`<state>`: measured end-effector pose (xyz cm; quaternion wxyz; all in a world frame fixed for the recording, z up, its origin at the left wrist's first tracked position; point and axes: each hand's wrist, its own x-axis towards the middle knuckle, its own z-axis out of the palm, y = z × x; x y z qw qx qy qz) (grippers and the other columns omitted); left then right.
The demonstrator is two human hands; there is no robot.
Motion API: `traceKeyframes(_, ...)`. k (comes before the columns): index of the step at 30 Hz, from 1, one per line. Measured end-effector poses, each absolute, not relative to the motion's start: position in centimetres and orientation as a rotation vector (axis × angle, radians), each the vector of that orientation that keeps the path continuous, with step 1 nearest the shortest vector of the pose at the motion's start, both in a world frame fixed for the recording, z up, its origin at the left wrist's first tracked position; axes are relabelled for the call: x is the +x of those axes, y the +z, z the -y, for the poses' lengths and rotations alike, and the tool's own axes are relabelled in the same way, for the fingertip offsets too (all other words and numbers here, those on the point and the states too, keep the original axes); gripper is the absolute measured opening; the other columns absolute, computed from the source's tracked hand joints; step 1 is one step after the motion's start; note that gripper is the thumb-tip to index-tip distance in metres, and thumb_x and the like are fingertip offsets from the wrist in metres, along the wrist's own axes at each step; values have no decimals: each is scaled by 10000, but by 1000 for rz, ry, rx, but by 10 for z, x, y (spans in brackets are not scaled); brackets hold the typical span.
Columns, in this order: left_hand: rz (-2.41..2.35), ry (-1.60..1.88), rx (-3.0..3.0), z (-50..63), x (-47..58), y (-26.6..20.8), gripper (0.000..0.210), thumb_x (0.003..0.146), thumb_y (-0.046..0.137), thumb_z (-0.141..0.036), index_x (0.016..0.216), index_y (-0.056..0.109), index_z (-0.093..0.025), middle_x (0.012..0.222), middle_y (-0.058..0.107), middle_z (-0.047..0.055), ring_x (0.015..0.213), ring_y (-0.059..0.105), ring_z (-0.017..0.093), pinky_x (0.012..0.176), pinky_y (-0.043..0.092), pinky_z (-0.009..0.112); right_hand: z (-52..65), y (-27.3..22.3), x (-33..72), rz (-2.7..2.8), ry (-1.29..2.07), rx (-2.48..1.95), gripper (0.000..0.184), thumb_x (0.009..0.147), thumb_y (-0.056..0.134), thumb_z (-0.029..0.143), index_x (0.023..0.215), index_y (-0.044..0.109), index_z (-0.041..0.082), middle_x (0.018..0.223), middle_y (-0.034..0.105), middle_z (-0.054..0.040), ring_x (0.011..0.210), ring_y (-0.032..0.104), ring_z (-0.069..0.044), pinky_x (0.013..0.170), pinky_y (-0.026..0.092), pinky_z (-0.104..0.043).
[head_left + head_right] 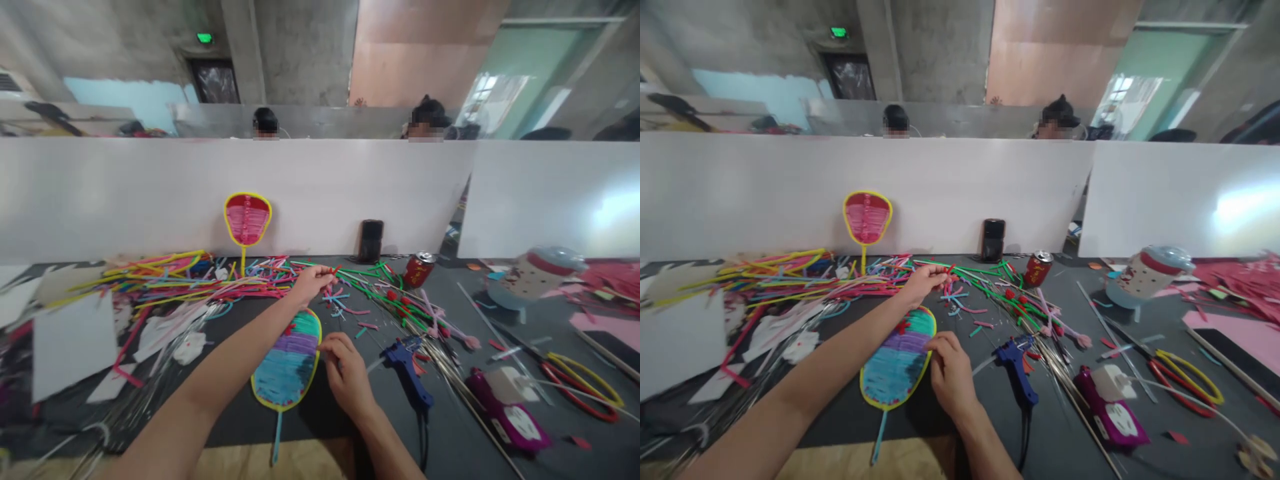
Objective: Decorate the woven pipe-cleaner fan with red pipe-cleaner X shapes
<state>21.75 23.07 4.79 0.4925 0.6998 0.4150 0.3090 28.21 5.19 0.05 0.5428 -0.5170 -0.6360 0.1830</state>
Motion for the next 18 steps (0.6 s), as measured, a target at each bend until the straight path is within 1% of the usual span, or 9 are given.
traceKeyframes(2, -1016, 835, 1580, -219, 193, 46, 113, 762, 576, -232, 812, 602, -134, 748, 708, 49, 529, 558, 88, 529, 447, 210, -53, -4, 284, 1522, 405, -1231, 261, 804, 401, 38, 833, 618, 181, 877, 589, -66, 813, 592, -152, 723, 485, -262)
traceKeyframes(4, -1051, 933, 1470, -211, 164, 44, 141, 712, 619, -267, 774, 595, -143, 712, 695, 39, 511, 534, 84, 495, 418, 199, -53, -5, 284, 1536, 376, -1240, 235, 825, 409, 64, 819, 611, 184, 870, 586, -67, 815, 590, -157, 725, 485, -272)
traceKeyframes(7, -1144, 1088, 1316, -203, 114, 41, 221, 638, 666, -320, 746, 580, -148, 641, 644, 9, 474, 488, 75, 449, 366, 188, -43, 11, 279, 1577, 360, -1231, 231, 850, 401, 80, 819, 602, 190, 866, 589, -71, 826, 589, -160, 725, 488, -276)
traceKeyframes(10, -1233, 1219, 1173, -193, 66, 37, 306, 595, 682, -392, 751, 563, -158, 625, 591, -25, 466, 476, 71, 443, 357, 189, -32, 42, 280, 1743, 423, -1149, 225, 865, 415, 95, 929, 608, 192, 944, 600, -92, 887, 587, -164, 755, 491, -276)
traceKeyframes(12, -1276, 1276, 1100, -184, 42, 33, 338, 581, 689, -421, 751, 550, -163, 618, 564, -41, 467, 475, 70, 454, 368, 190, -38, 59, 293, 1913, 483, -1102, 217, 873, 435, 129, 986, 608, 194, 980, 618, -97, 890, 593, -165, 748, 496, -270)
traceKeyframes(13, -1286, 1289, 1077, -178, 34, 31, 347, 584, 693, -423, 766, 552, -163, 627, 566, -42, 475, 481, 70, 463, 375, 191, -47, 65, 304, 1999, 520, -1147, 212, 877, 446, 149, 1008, 607, 196, 978, 635, -90, 879, 601, -165, 758, 498, -275)
traceKeyframes(15, -1285, 1287, 1055, -167, 26, 25, 370, 582, 706, -432, 787, 566, -157, 655, 586, -28, 490, 489, 76, 474, 389, 198, -75, 69, 335, 1989, 460, -1394, 201, 883, 451, 185, 996, 617, 187, 945, 665, -68, 854, 621, -166, 766, 503, -283)
traceKeyframes(17, -1275, 1277, 1043, -160, 23, 18, 396, 571, 723, -433, 808, 574, -153, 694, 613, -12, 508, 496, 80, 491, 406, 206, -109, 65, 375, 1825, 381, -1883, 213, 887, 456, 179, 1028, 616, 182, 962, 676, -50, 846, 634, -153, 777, 506, -272)
traceKeyframes(18, -1283, 1287, 1033, -158, 23, 14, 407, 567, 728, -436, 818, 576, -154, 695, 616, -12, 509, 493, 81, 495, 409, 208, -126, 62, 396, 1747, 333, -2022, 232, 895, 444, 167, 1056, 611, 170, 957, 677, -59, 849, 637, -162, 782, 507, -288)
